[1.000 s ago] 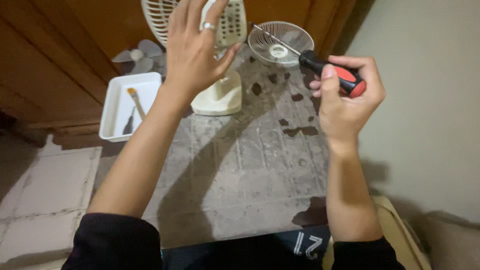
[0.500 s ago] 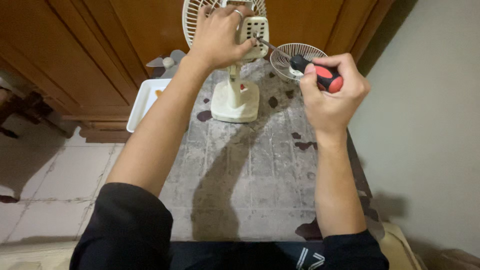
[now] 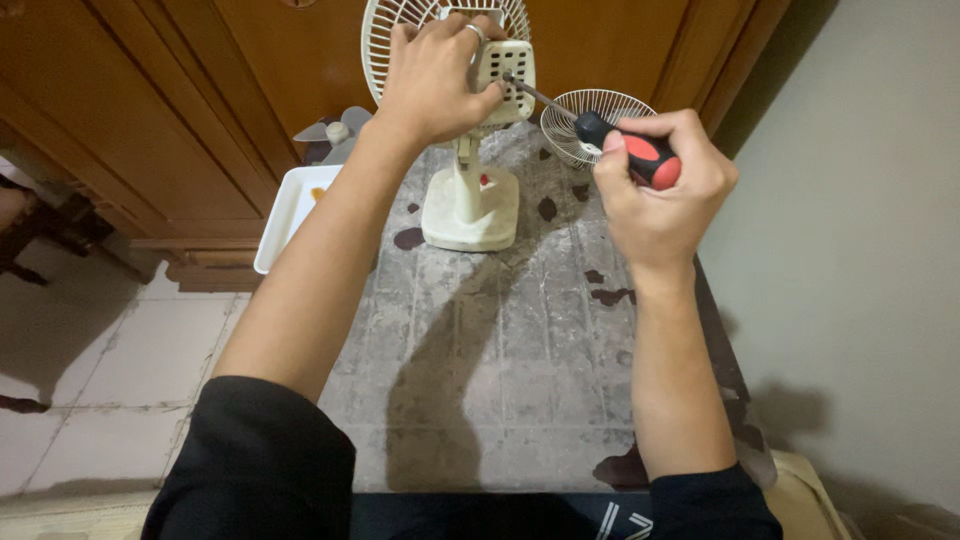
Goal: The person reassembles a disassembled electric fan by hand. They place the fan blade onto the motor shaft, secure it, then attach the front wire grille and align it with the base. Finally, they use a small brush to wipe the grille surface.
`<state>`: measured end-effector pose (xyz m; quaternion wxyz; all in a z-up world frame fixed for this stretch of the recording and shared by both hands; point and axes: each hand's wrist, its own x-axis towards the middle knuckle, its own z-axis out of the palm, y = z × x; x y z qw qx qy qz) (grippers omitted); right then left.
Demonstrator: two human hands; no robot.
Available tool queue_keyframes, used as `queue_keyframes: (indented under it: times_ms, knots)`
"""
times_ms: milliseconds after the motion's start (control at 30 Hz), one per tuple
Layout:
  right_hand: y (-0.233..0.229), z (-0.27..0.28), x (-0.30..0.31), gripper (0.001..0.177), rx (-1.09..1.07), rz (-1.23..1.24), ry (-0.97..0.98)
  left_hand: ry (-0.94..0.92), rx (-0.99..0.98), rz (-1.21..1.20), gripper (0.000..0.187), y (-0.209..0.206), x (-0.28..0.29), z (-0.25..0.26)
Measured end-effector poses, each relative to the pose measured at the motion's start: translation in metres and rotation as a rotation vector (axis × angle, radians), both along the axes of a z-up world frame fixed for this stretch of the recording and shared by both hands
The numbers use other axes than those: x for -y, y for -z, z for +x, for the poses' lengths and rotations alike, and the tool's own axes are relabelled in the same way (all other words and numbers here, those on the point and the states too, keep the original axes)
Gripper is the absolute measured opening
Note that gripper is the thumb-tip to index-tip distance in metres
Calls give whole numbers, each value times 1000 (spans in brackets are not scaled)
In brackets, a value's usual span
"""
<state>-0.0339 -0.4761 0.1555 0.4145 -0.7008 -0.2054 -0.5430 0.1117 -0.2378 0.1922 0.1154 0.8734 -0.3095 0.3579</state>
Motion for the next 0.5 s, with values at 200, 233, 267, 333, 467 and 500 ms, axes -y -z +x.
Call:
queue_keyframes:
  times_ms: [200, 233, 267, 333, 467, 500]
  knots:
    - [-9, -15, -2, 15, -82, -75, 13, 15, 18, -1, 48, 0, -1, 0]
    - [-11, -17, -2, 15, -109, -81, 29, 17, 10, 3, 48, -1, -1, 0]
    - [-13, -20, -2, 17, -111, -79, 28, 20, 3, 7, 47, -2, -1, 0]
    - [-18, -24, -2, 22, -113, -75, 27, 46, 11, 13, 47, -5, 0, 1]
    - [-28, -33, -2, 24, -212, -120, 88, 45, -64, 70, 50, -12, 3, 2]
    - [-30, -36, -1, 23, -253, -140, 100, 19, -115, 95, 51, -14, 4, 2]
